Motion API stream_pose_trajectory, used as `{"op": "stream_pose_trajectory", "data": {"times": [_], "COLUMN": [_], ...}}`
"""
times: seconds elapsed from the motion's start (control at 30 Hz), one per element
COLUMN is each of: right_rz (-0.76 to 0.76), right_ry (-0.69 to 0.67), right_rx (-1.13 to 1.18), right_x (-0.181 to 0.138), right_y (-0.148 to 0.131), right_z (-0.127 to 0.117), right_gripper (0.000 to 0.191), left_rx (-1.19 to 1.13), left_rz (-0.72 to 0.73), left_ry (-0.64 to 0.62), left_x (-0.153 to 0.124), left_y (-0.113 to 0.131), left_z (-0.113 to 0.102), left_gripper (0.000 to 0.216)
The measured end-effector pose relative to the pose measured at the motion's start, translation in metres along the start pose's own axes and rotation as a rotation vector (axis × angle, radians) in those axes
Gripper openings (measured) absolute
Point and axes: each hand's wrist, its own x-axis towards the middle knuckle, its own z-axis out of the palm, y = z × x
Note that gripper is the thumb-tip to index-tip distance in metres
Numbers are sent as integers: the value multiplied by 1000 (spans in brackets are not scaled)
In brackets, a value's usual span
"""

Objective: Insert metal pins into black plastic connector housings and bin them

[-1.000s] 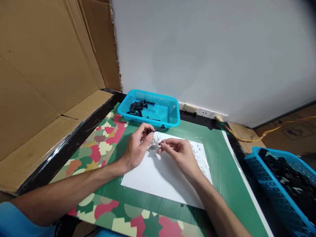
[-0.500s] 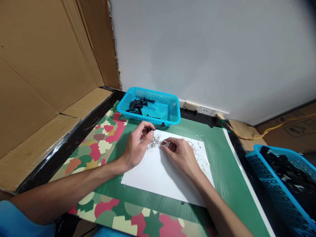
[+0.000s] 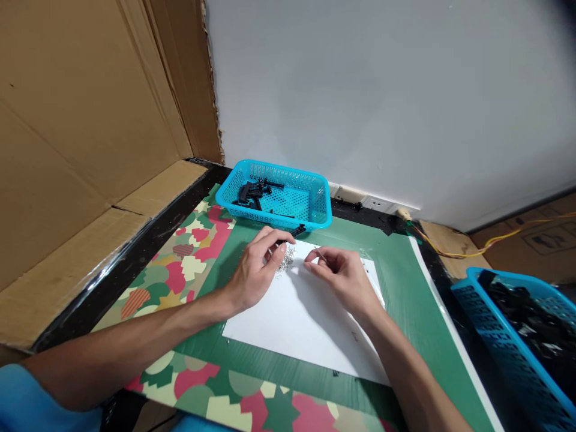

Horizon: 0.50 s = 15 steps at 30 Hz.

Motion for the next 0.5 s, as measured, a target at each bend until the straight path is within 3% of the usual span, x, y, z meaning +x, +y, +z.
{"op": "stream_pose_trajectory", "data": {"times": [0.3, 0.5], "right_rz": [-11, -46], "right_ry": [-1, 12], "right_rx": [138, 176], "right_x": [-12, -14], "right_y": [-9, -12], "right_z": [-13, -3], "right_gripper": [25, 21], "left_rx": [115, -8], "left_rz": [135, 96], "left_ry": [-237, -218], "left_x": [-9, -11], "left_y": [8, 12], "left_z": [0, 5], "left_gripper": [23, 17]}}
